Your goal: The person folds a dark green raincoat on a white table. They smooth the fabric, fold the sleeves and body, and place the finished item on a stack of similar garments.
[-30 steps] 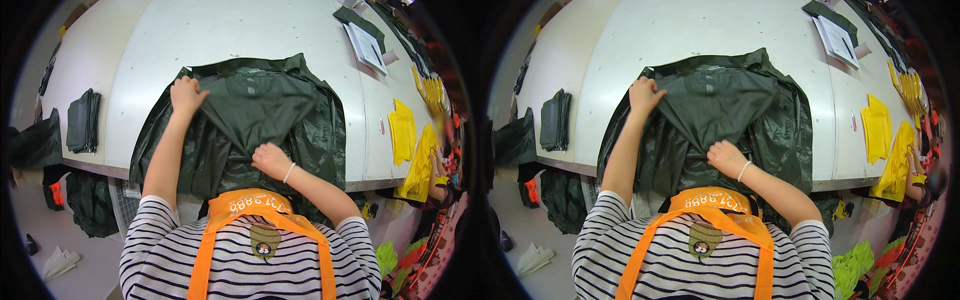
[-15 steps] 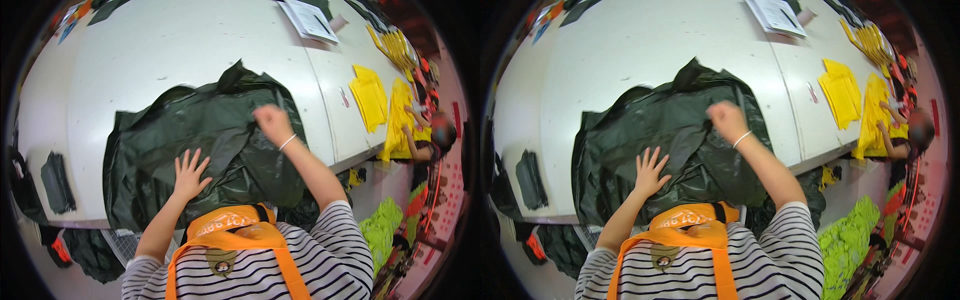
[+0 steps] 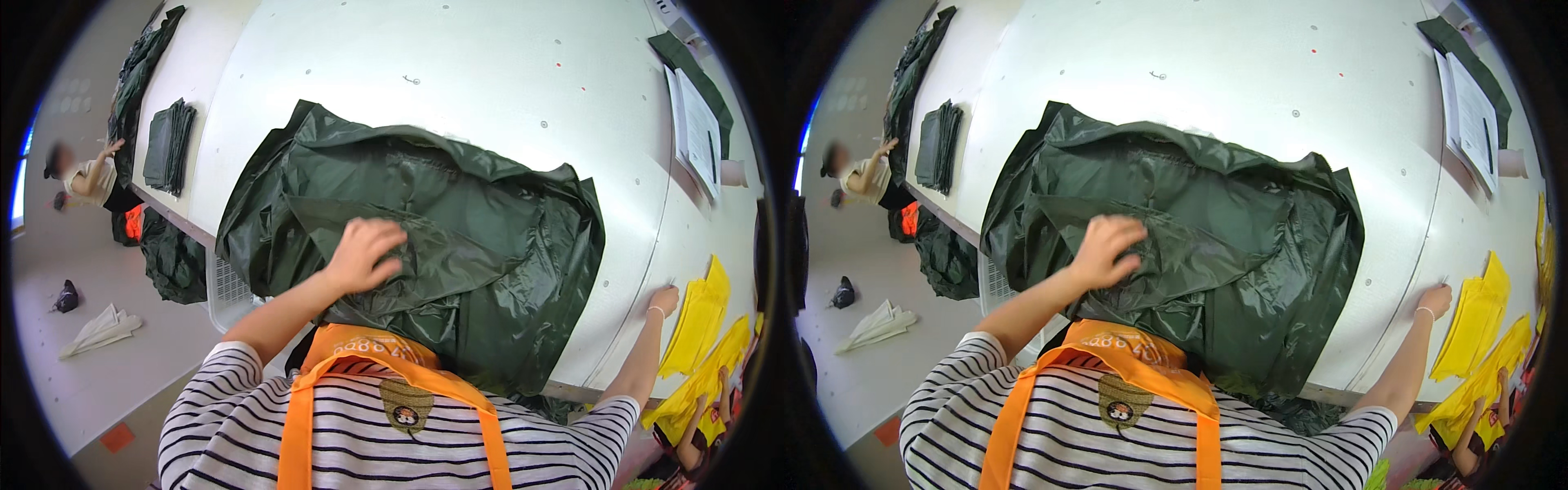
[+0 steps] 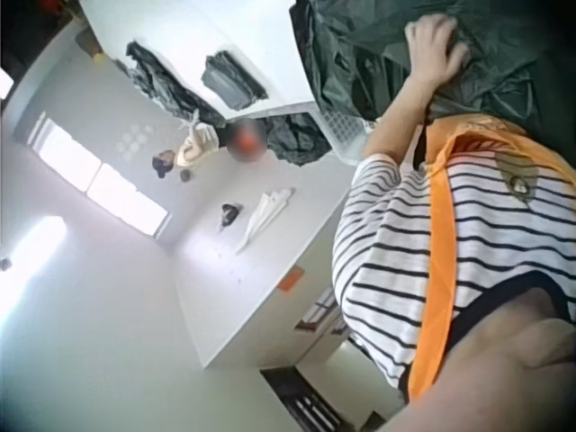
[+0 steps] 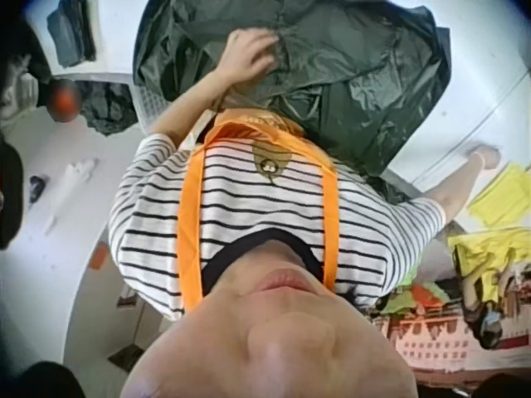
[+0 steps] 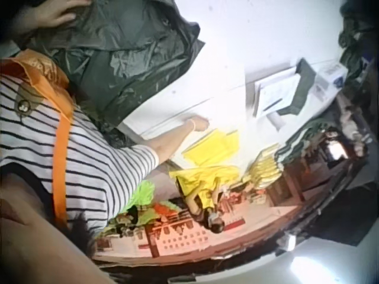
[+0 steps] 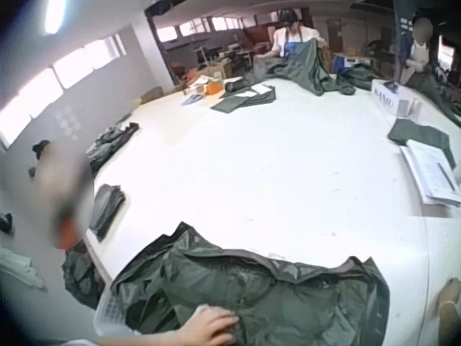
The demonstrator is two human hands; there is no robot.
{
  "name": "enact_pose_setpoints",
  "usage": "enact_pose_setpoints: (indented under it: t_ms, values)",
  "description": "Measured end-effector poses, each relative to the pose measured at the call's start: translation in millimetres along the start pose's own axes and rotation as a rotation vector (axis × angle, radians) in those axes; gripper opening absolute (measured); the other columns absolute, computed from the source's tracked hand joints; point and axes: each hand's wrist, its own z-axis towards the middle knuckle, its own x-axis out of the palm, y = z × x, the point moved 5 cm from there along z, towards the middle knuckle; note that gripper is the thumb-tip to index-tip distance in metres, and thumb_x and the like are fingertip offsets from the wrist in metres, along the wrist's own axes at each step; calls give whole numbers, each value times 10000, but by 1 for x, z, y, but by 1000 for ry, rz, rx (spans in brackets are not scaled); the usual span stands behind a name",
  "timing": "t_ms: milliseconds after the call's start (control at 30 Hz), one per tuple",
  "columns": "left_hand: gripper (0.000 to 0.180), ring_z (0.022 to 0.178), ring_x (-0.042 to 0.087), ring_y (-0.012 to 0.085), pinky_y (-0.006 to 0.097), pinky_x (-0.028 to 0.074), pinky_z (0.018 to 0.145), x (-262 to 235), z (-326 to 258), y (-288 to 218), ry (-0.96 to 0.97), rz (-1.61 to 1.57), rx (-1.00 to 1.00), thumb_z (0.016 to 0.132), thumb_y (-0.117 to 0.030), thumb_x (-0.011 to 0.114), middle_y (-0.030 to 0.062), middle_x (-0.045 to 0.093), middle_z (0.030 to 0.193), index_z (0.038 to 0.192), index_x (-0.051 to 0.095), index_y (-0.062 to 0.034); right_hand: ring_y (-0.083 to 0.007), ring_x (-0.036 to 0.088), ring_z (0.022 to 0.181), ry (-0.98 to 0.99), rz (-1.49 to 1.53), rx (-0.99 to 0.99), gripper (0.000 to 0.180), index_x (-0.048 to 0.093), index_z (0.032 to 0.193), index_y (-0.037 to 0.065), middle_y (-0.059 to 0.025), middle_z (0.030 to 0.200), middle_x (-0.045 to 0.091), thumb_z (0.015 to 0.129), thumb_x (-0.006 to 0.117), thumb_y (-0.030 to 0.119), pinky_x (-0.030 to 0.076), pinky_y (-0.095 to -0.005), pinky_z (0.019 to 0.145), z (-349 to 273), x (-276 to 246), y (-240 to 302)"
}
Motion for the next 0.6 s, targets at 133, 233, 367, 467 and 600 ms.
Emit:
enact_pose_setpoints:
  t_ms: [133, 233, 367, 467, 600]
  values:
    - [349, 1096, 524, 337, 418, 409, 925, -40, 86, 60, -415, 93, -77, 798, -60, 613, 136, 562, 1182, 1144, 569, -47, -236, 613, 801, 0, 579, -52, 271, 586, 1133, 13, -162, 927, 637, 910, 466, 110, 495, -344, 729, 41, 6, 16]
    - [289, 1011, 549, 300, 391, 434, 845, -40, 118, 111, -425, 57, -220, 811, -175, 657, 100, 611, 1025, 1072, 608, -61, -64, 468, 666, 194, 861, -183, 327, 574, 1226, 50, -43, 927, 592, 960, 403, 135, 429, -216, 606, -46, -110, 210]
    - [264, 898, 568, 264, 363, 430, 760, -36, 145, 115, -218, 133, -449, 758, -308, 726, 43, 624, 851, 839, 688, -60, -123, 525, 725, 603, 1237, -535, 404, 504, 1262, 12, -68, 984, 604, 953, 474, 271, 456, -294, 741, -177, -176, 380]
    - [291, 827, 598, 260, 353, 442, 737, -16, 147, 132, -270, -168, -505, 730, -326, 744, 51, 642, 822, 751, 701, -39, -301, 619, 875, 434, 1021, -757, 273, 481, 1102, -1, -176, 985, 594, 882, 586, 121, 495, -382, 760, -248, -188, 474]
    - [233, 658, 566, 89, 247, 438, 642, -10, 146, 152, -216, -822, -648, 788, -216, 718, 31, 652, 710, 809, 705, 16, -335, 609, 807, 569, 886, -926, 255, 530, 1009, 0, -169, 940, 554, 855, 642, 169, 498, -404, 704, -292, -169, 528]
